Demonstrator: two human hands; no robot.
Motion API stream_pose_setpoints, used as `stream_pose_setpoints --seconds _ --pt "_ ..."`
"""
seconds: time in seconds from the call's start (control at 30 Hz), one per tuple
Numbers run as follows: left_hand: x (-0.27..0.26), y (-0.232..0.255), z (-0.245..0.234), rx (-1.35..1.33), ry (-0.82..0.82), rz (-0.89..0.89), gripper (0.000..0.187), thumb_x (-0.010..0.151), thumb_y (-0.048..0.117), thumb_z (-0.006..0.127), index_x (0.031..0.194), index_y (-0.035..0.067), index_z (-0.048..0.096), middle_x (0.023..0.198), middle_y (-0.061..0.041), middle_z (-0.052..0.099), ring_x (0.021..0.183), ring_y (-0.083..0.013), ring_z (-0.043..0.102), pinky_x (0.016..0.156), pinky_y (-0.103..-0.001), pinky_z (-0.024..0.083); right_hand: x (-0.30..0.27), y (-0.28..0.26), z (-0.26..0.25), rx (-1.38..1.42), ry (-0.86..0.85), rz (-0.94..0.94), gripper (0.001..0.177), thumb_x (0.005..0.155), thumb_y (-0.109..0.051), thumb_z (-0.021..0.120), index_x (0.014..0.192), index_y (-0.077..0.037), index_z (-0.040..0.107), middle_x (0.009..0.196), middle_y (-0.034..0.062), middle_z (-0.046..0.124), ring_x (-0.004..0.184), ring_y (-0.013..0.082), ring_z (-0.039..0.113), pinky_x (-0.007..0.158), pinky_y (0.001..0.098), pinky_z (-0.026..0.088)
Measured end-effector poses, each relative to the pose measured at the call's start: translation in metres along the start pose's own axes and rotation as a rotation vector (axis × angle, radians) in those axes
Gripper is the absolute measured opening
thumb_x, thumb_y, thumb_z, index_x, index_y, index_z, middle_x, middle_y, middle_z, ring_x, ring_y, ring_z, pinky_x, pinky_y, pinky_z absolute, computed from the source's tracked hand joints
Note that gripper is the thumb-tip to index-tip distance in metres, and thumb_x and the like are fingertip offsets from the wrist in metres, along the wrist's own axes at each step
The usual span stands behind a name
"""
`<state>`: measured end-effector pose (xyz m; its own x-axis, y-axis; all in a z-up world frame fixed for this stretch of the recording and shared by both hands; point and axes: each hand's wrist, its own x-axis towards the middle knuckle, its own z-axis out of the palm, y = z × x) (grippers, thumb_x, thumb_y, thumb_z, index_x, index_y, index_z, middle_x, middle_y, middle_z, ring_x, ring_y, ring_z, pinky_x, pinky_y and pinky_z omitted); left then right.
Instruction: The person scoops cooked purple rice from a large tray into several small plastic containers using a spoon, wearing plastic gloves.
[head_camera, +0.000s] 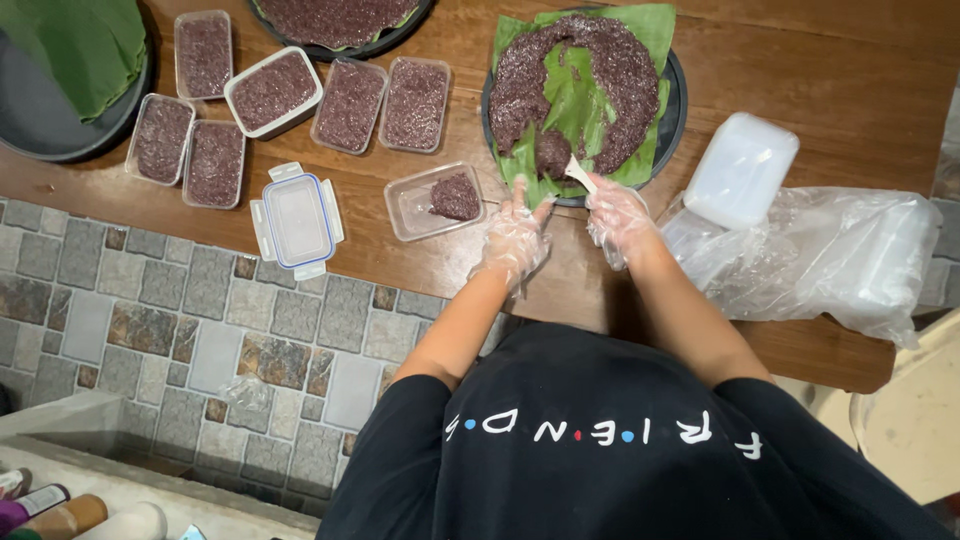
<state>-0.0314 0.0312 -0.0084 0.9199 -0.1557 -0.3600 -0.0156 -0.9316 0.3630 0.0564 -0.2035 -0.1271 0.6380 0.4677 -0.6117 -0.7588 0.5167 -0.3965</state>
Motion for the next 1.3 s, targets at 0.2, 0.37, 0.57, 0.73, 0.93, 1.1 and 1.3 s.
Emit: stream_pose_setpoints --seconds 0.2,0.37,0.57,0.73,0.93,1.1,1.3 --pt "-0.010 -0.006 -0.017 0.137 -0.029 -0.080 0.064 0.094 0.029 0.059 0.154 0.017 0.043 0.171 -0.023 0.014 0.141 -0.0418 0.041 0.111 -0.053 0.041 -0.015 -0.001 0.000 0.052 -0.071 -0.124 0.055 0.093 -0.001 0.062 0.147 -0.003 0.052 0.063 0.0021 0.054 0.040 0.0087 0.043 0.036 0.0266 0.035" --pt "-0.022 -0.007 -0.021 0.126 0.019 -0.009 0.069 0.089 0.026 0.059 0.155 0.018 0.042 0.167 -0.023 0.014 0.140 -0.0464 0.036 0.111 -0.056 0.037 -0.029 -0.010 0.018 0.196 -0.244 -0.164 0.058 0.091 -0.004 0.061 0.148 -0.003 0.052 0.070 0.0092 0.061 0.040 0.0093 0.046 0.036 0.0255 0.038" --pt "-0.049 -0.022 -0.019 0.042 0.242 0.123 0.061 0.085 0.023 0.063 0.145 0.031 0.055 0.161 -0.020 0.031 0.133 -0.0447 0.042 0.108 -0.055 0.040 -0.060 -0.009 0.064 -0.071 -0.022 -0.267 0.056 0.097 -0.012 0.061 0.151 -0.008 0.049 0.075 0.0054 0.062 0.046 0.0084 0.051 0.036 0.0211 0.037" --pt "-0.077 -0.072 0.003 -0.112 0.458 0.119 0.048 0.084 0.022 0.065 0.133 0.026 0.068 0.141 -0.015 0.056 0.119 -0.0379 0.056 0.100 -0.051 0.052 -0.033 0.046 0.120 -0.385 -0.035 -0.290 0.050 0.097 -0.004 0.058 0.148 -0.007 0.055 0.078 0.0057 0.062 0.057 0.0093 0.054 0.049 0.0221 0.040" --pt "-0.117 -0.167 0.035 0.032 0.641 0.038 0.046 0.079 0.020 0.067 0.125 0.024 0.071 0.135 -0.010 0.063 0.118 -0.0320 0.060 0.093 -0.050 0.056 -0.004 0.135 0.171 -1.813 -0.156 -0.899 0.020 0.095 -0.007 0.056 0.115 -0.006 0.059 0.073 0.0107 0.063 0.061 0.0236 0.060 0.056 0.0359 0.047" --pt "-0.129 -0.214 0.048 0.012 0.402 0.012 0.069 0.084 0.023 0.066 0.151 0.016 0.050 0.157 -0.018 0.041 0.140 -0.0388 0.044 0.115 -0.048 0.040 -0.005 0.164 0.193 -2.197 -0.069 -1.066 0.009 0.092 -0.007 0.055 0.097 -0.004 0.061 0.068 0.0151 0.063 0.060 0.0341 0.064 0.058 0.0458 0.051" --pt "-0.131 -0.226 0.011 -0.064 0.229 -0.042 0.072 0.090 0.028 0.065 0.157 0.016 0.040 0.170 -0.013 0.018 0.151 -0.0360 0.030 0.118 -0.049 0.034 -0.018 0.173 0.208 -1.970 0.139 -1.129 0.013 0.097 -0.002 0.053 0.098 -0.004 0.066 0.071 0.0184 0.063 0.067 0.0379 0.065 0.062 0.0484 0.051"
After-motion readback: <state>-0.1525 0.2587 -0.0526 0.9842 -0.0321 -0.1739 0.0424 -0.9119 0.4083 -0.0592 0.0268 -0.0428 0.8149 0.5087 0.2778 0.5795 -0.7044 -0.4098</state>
